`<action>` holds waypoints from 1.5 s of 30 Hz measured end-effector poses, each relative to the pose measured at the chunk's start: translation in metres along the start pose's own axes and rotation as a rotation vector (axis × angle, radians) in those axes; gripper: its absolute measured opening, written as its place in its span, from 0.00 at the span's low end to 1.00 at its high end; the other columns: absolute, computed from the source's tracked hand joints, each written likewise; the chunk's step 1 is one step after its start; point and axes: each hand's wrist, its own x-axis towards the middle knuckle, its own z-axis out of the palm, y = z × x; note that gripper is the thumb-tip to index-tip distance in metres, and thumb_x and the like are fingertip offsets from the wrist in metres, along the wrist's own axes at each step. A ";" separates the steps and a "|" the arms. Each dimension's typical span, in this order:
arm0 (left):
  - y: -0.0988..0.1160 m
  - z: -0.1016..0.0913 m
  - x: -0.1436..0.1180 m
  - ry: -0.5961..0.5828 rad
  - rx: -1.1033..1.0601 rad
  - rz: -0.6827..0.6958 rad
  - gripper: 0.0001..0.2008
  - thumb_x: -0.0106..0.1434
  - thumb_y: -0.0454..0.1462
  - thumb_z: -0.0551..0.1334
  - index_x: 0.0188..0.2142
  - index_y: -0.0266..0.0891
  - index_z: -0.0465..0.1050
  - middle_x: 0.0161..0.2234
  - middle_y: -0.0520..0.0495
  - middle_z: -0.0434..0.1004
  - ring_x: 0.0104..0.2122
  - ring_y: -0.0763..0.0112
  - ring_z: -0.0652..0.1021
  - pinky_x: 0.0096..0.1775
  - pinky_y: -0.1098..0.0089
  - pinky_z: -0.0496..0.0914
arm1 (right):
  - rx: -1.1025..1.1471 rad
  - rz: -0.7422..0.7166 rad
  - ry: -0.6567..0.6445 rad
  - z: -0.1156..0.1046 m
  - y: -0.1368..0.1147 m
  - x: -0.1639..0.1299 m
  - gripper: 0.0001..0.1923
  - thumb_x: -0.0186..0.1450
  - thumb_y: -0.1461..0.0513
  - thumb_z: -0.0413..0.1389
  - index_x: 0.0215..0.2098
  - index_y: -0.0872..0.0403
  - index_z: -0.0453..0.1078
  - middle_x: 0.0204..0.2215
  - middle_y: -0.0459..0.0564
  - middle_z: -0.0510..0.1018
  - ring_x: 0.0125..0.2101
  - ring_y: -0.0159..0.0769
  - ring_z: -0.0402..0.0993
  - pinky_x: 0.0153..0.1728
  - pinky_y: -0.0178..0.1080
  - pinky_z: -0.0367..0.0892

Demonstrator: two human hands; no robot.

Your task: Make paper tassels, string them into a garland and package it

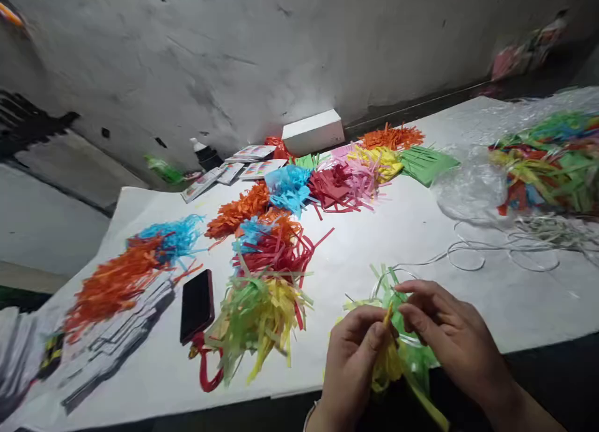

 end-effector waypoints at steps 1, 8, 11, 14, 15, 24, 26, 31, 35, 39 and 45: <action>0.000 -0.001 0.000 0.023 -0.002 0.005 0.09 0.65 0.44 0.68 0.38 0.42 0.82 0.33 0.50 0.82 0.35 0.72 0.78 0.39 0.75 0.70 | -0.017 -0.007 0.018 0.000 0.000 -0.003 0.04 0.69 0.58 0.59 0.41 0.45 0.76 0.21 0.35 0.78 0.19 0.24 0.75 0.22 0.21 0.68; -0.003 -0.002 0.001 0.118 -0.006 0.063 0.07 0.63 0.42 0.70 0.38 0.42 0.81 0.36 0.49 0.81 0.37 0.70 0.79 0.40 0.74 0.72 | -0.130 -0.109 -0.002 0.005 -0.002 -0.019 0.04 0.68 0.59 0.60 0.36 0.46 0.77 0.28 0.38 0.83 0.23 0.26 0.77 0.26 0.24 0.71; -0.005 -0.002 0.001 0.122 -0.008 0.086 0.07 0.64 0.42 0.69 0.39 0.42 0.81 0.36 0.48 0.80 0.37 0.69 0.79 0.40 0.74 0.72 | -0.180 -0.143 -0.048 0.006 -0.003 -0.019 0.05 0.69 0.60 0.59 0.38 0.48 0.77 0.28 0.40 0.83 0.23 0.27 0.78 0.26 0.24 0.71; -0.007 -0.003 0.000 0.127 -0.001 0.115 0.06 0.65 0.41 0.69 0.39 0.43 0.81 0.36 0.49 0.80 0.38 0.70 0.79 0.40 0.74 0.72 | -0.205 -0.157 -0.087 0.005 -0.004 -0.017 0.05 0.70 0.61 0.58 0.39 0.49 0.77 0.28 0.40 0.82 0.23 0.26 0.79 0.26 0.23 0.70; -0.008 -0.003 0.000 0.129 0.007 0.128 0.05 0.65 0.41 0.69 0.39 0.44 0.81 0.37 0.49 0.80 0.38 0.70 0.79 0.40 0.74 0.72 | -0.198 -0.149 -0.092 0.005 -0.004 -0.016 0.05 0.70 0.61 0.58 0.39 0.49 0.77 0.27 0.39 0.82 0.23 0.26 0.78 0.26 0.23 0.70; -0.009 -0.004 0.002 0.117 0.293 0.418 0.07 0.67 0.33 0.65 0.42 0.46 0.79 0.36 0.50 0.79 0.37 0.72 0.79 0.40 0.74 0.73 | -0.172 -0.072 -0.183 0.002 -0.006 -0.017 0.08 0.71 0.60 0.56 0.33 0.48 0.73 0.25 0.38 0.80 0.24 0.26 0.77 0.26 0.24 0.69; -0.009 -0.004 0.003 0.094 0.360 0.495 0.09 0.67 0.30 0.65 0.44 0.46 0.79 0.36 0.50 0.78 0.37 0.71 0.79 0.39 0.74 0.73 | -0.167 -0.059 -0.187 0.001 -0.008 -0.016 0.09 0.71 0.60 0.55 0.33 0.48 0.73 0.25 0.38 0.80 0.24 0.26 0.77 0.26 0.24 0.69; -0.008 -0.006 0.003 0.033 0.423 0.561 0.13 0.66 0.27 0.64 0.45 0.44 0.78 0.37 0.48 0.76 0.36 0.71 0.79 0.37 0.74 0.74 | -0.092 0.109 -0.179 0.000 -0.003 -0.015 0.09 0.69 0.54 0.58 0.34 0.48 0.76 0.25 0.41 0.80 0.24 0.30 0.78 0.26 0.27 0.71; -0.007 -0.007 0.002 -0.025 0.453 0.596 0.14 0.66 0.26 0.63 0.47 0.44 0.78 0.37 0.46 0.75 0.36 0.69 0.78 0.36 0.73 0.74 | 0.130 0.393 -0.222 -0.002 0.007 -0.020 0.19 0.66 0.48 0.60 0.50 0.49 0.73 0.19 0.39 0.75 0.15 0.29 0.71 0.17 0.28 0.67; -0.002 -0.008 0.001 -0.057 0.510 0.646 0.15 0.67 0.26 0.62 0.49 0.43 0.77 0.37 0.45 0.75 0.37 0.69 0.78 0.36 0.72 0.74 | 0.201 0.432 -0.309 0.001 0.006 -0.019 0.19 0.68 0.46 0.58 0.46 0.51 0.74 0.20 0.40 0.74 0.14 0.27 0.69 0.16 0.28 0.65; -0.008 -0.005 0.000 -0.059 0.690 0.696 0.12 0.66 0.28 0.63 0.48 0.39 0.77 0.35 0.43 0.78 0.35 0.67 0.77 0.35 0.70 0.73 | -0.128 -0.030 -0.006 0.002 0.012 -0.012 0.11 0.71 0.53 0.56 0.34 0.49 0.72 0.36 0.47 0.79 0.37 0.36 0.77 0.36 0.33 0.74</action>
